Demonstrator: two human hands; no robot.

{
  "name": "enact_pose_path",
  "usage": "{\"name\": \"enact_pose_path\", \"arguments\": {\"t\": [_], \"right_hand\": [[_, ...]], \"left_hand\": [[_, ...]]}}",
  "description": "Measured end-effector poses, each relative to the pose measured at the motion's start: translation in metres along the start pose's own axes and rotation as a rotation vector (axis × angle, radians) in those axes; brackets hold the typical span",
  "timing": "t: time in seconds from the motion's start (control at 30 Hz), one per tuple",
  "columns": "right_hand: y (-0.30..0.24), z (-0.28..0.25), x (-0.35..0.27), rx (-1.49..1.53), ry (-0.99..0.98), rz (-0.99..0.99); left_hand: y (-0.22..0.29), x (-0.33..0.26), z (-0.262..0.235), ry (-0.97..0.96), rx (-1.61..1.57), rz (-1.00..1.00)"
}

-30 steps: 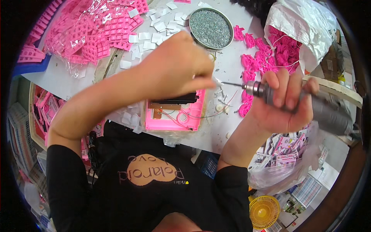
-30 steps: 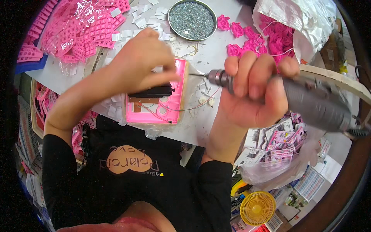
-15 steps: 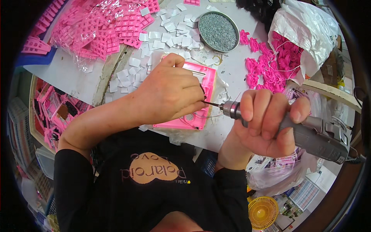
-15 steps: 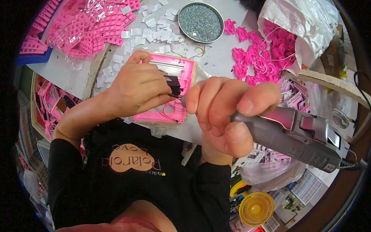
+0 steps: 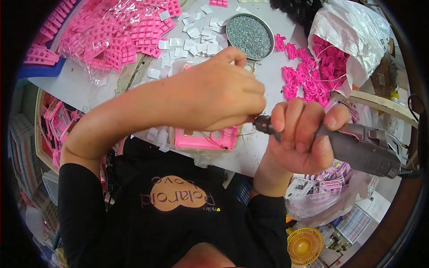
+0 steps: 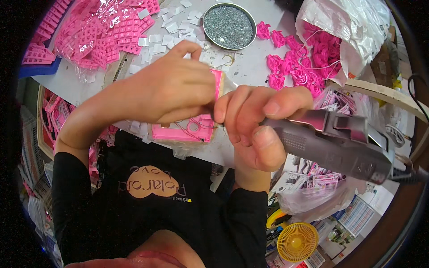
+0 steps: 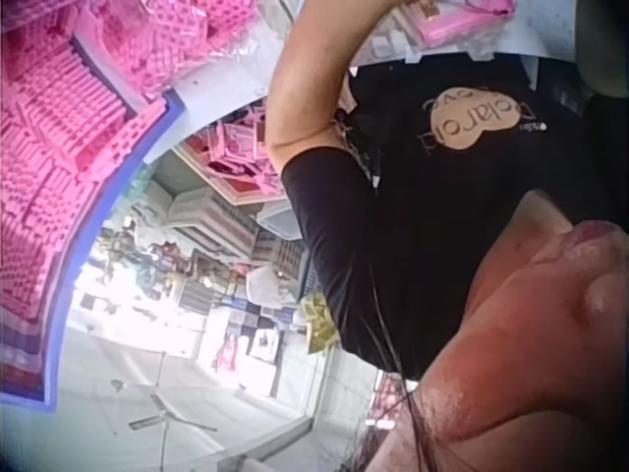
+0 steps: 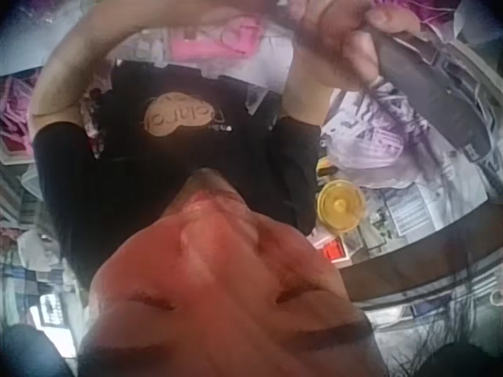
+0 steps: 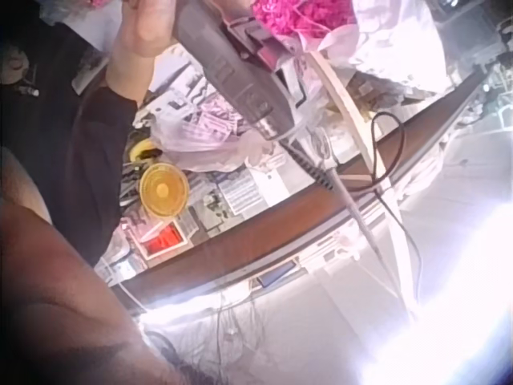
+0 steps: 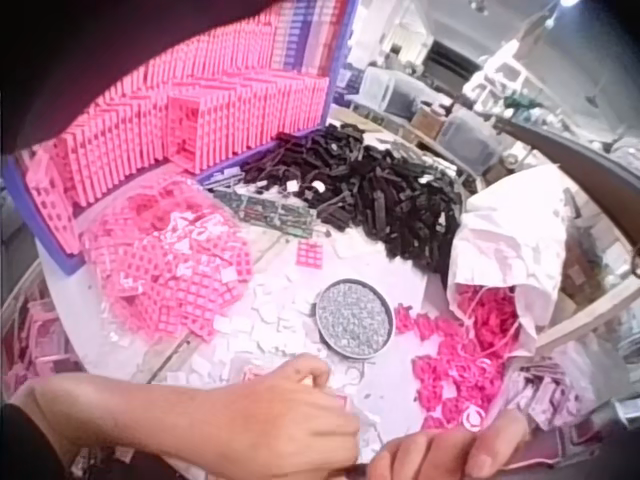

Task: Assemble an electronic toy piggy bank by installing circuit boards and fastening screws.

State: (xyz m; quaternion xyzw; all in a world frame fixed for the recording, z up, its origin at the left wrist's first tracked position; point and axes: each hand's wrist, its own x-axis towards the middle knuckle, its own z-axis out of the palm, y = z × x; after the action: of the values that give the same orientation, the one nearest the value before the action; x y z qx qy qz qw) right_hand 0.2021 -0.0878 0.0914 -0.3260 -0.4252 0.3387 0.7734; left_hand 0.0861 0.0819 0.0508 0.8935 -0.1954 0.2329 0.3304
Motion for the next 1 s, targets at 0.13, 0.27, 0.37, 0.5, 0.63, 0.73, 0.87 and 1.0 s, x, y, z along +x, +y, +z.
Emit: {"name": "enact_pose_path", "arguments": {"t": [0.13, 0.27, 0.37, 0.5, 0.63, 0.73, 0.87, 1.0], "right_hand": [[-0.002, -0.002, 0.005, -0.061, 0.020, -0.068], [-0.002, -0.012, 0.007, -0.105, -0.004, -0.114], [-0.001, -0.027, -0.001, -0.124, -0.007, -0.130], [0.006, -0.026, 0.001, -0.101, -0.053, -0.119], [0.017, -0.009, 0.009, -0.107, -0.115, -0.093], [0.029, 0.000, 0.012, -0.137, -0.150, -0.076], [0.043, 0.010, 0.011, -0.195, -0.156, -0.041], [0.053, 0.016, 0.008, -0.210, -0.145, -0.003]], "left_hand": [[-0.049, 0.031, -0.008, 0.071, 0.185, -0.303], [-0.086, 0.039, -0.022, 0.251, 0.571, -0.486], [-0.022, -0.008, -0.024, 0.239, 0.301, -0.434], [0.038, -0.078, 0.002, 0.106, 0.336, -0.481], [0.038, -0.097, 0.034, 0.170, 0.383, -0.537], [0.031, -0.100, 0.038, 0.168, 0.358, -0.520], [0.027, -0.102, 0.037, 0.155, 0.269, -0.517], [0.024, -0.103, 0.040, 0.182, 0.239, -0.522]]}}
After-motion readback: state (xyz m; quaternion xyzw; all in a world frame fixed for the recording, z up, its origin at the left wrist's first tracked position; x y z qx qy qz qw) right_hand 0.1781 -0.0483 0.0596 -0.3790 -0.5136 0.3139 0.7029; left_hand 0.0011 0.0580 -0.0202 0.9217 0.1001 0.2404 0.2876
